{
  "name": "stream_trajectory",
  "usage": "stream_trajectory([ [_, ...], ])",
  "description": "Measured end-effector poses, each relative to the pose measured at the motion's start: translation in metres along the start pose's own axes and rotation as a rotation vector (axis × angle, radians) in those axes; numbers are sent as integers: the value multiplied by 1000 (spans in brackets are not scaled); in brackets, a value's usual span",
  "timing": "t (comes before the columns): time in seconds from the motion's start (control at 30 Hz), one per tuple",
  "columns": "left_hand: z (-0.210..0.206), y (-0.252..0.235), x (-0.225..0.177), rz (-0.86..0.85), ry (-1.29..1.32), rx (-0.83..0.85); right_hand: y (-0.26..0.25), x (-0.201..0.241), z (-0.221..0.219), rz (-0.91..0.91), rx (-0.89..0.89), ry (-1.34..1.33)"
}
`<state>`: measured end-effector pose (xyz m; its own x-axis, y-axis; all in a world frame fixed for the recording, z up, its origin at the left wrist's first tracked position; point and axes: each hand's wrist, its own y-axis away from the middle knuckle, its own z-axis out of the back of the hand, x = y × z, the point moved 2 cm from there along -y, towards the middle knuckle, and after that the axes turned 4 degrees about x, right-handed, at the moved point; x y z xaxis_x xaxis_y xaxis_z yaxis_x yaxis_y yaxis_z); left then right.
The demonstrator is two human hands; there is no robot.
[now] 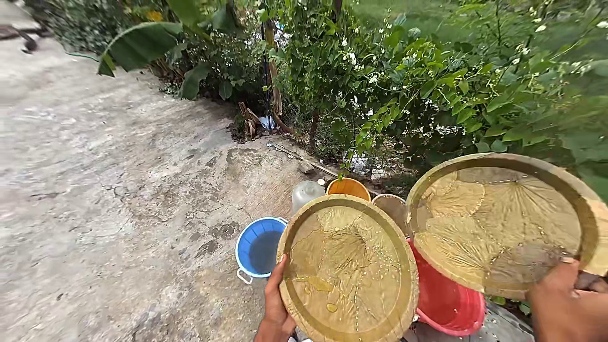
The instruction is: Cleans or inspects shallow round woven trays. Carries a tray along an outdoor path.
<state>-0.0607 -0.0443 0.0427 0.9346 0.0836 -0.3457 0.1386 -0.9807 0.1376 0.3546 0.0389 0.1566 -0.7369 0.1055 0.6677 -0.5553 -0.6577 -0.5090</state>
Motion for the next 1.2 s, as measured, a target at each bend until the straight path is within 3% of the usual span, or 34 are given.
stream_trajectory([
  [0.13, -5, -4, 0, 12, -25, -11, 45, -35, -40, -266, 298, -358],
  [0.27, -11, -7, 0, 33, -157, -80, 80, -29, -59, -437, 451, -610],
  [0.5, 1, -10, -4, -57, -545, -218, 115, -10, -76, -451, 581, -836],
  [0.67, 9, -8, -5, -126, -676, -237, 128, 0, -84, -438, 650, -924],
  [0.97, 7, 4, -14, -32, -441, -262, 158, 4, -101, -506, 771, -1114],
  [1.2, 16, 9, -13, 128, -230, -230, 163, -9, -107, -665, 871, -976],
])
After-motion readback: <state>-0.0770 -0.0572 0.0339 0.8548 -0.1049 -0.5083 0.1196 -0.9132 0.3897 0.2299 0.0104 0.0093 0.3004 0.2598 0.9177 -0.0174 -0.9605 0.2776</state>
